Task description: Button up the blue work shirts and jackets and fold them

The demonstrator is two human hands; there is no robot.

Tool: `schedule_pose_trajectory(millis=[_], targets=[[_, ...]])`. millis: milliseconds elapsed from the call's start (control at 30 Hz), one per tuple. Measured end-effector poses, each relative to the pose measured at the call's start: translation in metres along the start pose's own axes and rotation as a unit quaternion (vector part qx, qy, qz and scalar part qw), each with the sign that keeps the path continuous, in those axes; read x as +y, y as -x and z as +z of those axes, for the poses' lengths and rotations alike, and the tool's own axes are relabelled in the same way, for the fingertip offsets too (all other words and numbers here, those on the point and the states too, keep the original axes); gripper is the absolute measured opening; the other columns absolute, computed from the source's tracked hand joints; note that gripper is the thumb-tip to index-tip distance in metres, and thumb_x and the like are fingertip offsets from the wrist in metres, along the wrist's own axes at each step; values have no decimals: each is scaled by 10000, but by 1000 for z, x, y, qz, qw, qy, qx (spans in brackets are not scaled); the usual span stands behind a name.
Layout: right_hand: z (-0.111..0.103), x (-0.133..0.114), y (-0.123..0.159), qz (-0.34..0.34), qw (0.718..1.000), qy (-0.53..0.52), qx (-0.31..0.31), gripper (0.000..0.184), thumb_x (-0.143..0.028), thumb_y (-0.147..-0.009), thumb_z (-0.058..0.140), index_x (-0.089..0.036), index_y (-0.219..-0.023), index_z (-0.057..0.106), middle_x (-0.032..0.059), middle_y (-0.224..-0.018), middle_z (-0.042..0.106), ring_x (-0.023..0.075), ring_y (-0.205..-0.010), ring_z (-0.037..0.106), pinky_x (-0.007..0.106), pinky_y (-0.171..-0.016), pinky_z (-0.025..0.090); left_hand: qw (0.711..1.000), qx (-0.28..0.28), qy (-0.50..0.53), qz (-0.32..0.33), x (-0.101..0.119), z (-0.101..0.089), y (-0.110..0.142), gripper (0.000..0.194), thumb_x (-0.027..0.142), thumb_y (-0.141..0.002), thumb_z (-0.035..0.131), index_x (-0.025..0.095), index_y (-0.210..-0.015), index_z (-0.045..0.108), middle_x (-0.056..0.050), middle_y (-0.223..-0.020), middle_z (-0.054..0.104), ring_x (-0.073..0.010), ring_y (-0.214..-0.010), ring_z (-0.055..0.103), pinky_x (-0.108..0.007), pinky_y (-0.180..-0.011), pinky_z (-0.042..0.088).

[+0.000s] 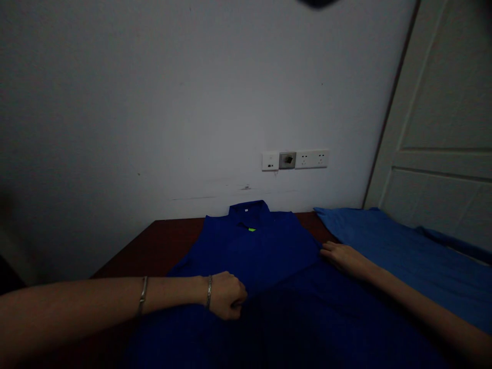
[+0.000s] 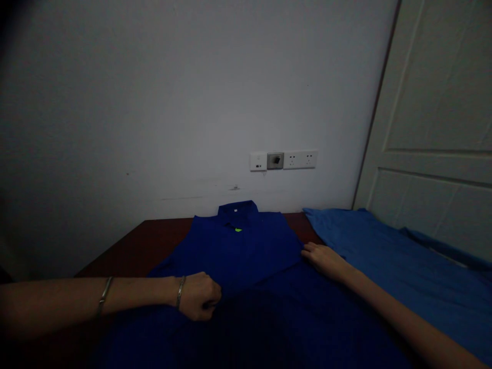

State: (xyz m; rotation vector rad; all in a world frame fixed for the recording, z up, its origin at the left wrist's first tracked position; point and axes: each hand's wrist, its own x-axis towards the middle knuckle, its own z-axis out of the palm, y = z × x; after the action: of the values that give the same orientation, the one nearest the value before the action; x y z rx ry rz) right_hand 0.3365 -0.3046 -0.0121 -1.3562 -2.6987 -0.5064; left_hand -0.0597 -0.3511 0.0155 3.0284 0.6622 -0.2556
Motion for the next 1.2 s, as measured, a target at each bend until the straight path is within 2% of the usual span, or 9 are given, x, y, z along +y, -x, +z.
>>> schedule_pose_trajectory(millis=[167,333,433,533,633,767,967,1067,1200], targets=[[-5,-2,-3,31,997,-61,-38,296,-78,-766,341,-178,-813,616,72,-829,601,167,-757,567,271,-673,427,998,-36,50,0,-5,6,-1,132,293,-673,547,180,-612,515,7,-679,579,-101,-543,487,-201,-434,278],[-14,-1,-14,80,990,-113,-36,297,-147,-783,355,-180,-934,608,79,-928,611,181,-849,574,292,-759,432,990,-15,129,-54,-25,6,-10,227,326,-786,439,171,-665,552,21,-626,568,-70,-528,482,-171,-477,325],[-13,-6,-21,88,987,-128,-33,300,-207,-808,361,-178,-983,603,89,-977,605,186,-892,566,301,-804,429,987,-11,130,-91,-31,3,-15,219,311,-781,443,166,-686,577,16,-638,578,-72,-541,488,-170,-504,347],[-5,-14,-24,70,988,-135,-34,317,-251,-817,369,-182,-1011,610,100,-1088,574,198,-976,544,322,-866,412,986,-50,108,-117,-29,2,-16,188,302,-749,467,180,-689,598,14,-632,584,-90,-535,487,-188,-493,347],[4,-20,-18,73,989,-131,-15,356,-290,-823,373,-171,-1074,597,116,-1241,482,221,-1091,487,355,-945,364,982,-81,77,-150,-21,2,-13,142,264,-704,486,203,-711,614,7,-655,604,-112,-536,491,-205,-479,347],[5,-28,1,84,986,-141,12,376,-319,-841,355,-171,-1099,585,115,-1266,462,224,-1138,453,371,-982,339,977,-113,84,-160,-12,0,-3,138,245,-677,495,209,-736,615,2,-681,613,-118,-540,497,-206,-469,350],[-16,-48,53,104,981,-158,35,371,-360,-846,353,-207,-1103,573,80,-1252,477,217,-1143,452,374,-987,350,971,-128,95,-179,-1,5,35,118,212,-658,505,199,-711,609,7,-663,600,-106,-536,482,-198,-485,354],[-25,-58,86,143,975,-167,44,380,-404,-838,354,-224,-1092,571,68,-1241,491,225,-1124,473,380,-975,372,969,-96,119,-195,6,8,60,122,194,-653,502,187,-719,605,4,-696,607,-99,-575,500,-185,-521,372],[-32,-67,129,192,958,-200,74,332,-408,-815,389,-286,-1081,547,84,-1166,552,256,-1063,524,407,-941,408,959,-7,177,-222,20,6,96,153,140,-649,469,161,-729,597,-3,-750,613,-87,-637,518,-166,-594,395]])
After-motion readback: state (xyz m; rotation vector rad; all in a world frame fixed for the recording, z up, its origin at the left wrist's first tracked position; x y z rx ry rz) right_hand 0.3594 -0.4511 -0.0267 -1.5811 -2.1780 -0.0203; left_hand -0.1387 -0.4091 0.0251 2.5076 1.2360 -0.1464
